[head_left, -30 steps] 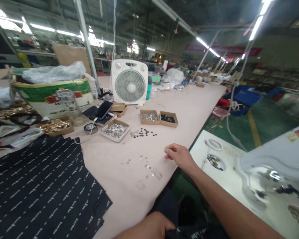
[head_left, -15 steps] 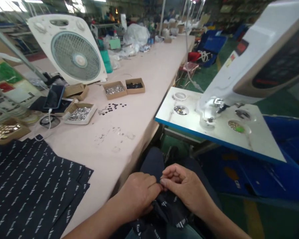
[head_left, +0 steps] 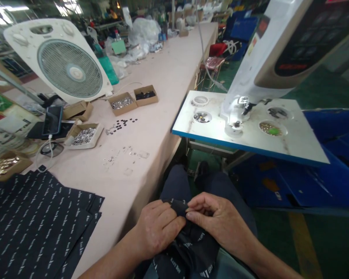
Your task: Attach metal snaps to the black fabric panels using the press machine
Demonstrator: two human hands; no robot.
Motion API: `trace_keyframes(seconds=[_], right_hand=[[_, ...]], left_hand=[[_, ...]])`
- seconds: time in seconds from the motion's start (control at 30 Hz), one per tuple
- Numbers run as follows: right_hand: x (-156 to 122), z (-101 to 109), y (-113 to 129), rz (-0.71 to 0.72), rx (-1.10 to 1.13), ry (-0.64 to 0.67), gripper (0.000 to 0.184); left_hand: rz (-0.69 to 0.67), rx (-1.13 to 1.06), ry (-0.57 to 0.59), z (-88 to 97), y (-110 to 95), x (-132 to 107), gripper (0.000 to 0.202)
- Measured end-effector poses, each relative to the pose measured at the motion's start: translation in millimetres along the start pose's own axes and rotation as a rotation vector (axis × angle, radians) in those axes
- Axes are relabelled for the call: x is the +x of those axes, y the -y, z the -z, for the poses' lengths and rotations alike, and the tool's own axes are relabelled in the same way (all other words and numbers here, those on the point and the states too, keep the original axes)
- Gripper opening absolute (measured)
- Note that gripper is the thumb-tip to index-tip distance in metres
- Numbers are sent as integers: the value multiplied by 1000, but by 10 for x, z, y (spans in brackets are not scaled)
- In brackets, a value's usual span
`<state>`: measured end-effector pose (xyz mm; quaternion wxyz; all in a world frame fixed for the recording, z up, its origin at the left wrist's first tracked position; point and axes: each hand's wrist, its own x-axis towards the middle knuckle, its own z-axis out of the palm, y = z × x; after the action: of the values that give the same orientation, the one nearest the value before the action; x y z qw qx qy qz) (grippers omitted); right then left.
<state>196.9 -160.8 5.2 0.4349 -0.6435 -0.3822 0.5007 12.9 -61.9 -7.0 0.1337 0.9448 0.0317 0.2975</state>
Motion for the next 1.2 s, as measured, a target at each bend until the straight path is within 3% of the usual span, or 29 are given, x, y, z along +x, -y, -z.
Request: trace_keyframes(seconds=[0.23, 0.47, 0.8, 0.97, 1.1, 1.2], right_hand=[[90, 27, -45, -57, 81, 55, 20], [52, -7, -11, -46, -28, 22, 14], [21, -39, 27, 201, -300, -22, 16], [55, -10, 31, 339, -455, 81, 12], [29, 60, 122, 328, -460, 119, 19], [-30, 118, 167, 267, -489, 157, 51]], left_hand=[[-22, -11, -5, 8, 13, -18, 12], [-21, 2, -4, 7, 51, -50, 10], [22, -34, -7, 17, 95, -64, 11], [72, -91, 20, -4, 121, -81, 16], [141, -152, 54, -44, 144, -116, 19], [202, -186, 75, -74, 165, -130, 13]])
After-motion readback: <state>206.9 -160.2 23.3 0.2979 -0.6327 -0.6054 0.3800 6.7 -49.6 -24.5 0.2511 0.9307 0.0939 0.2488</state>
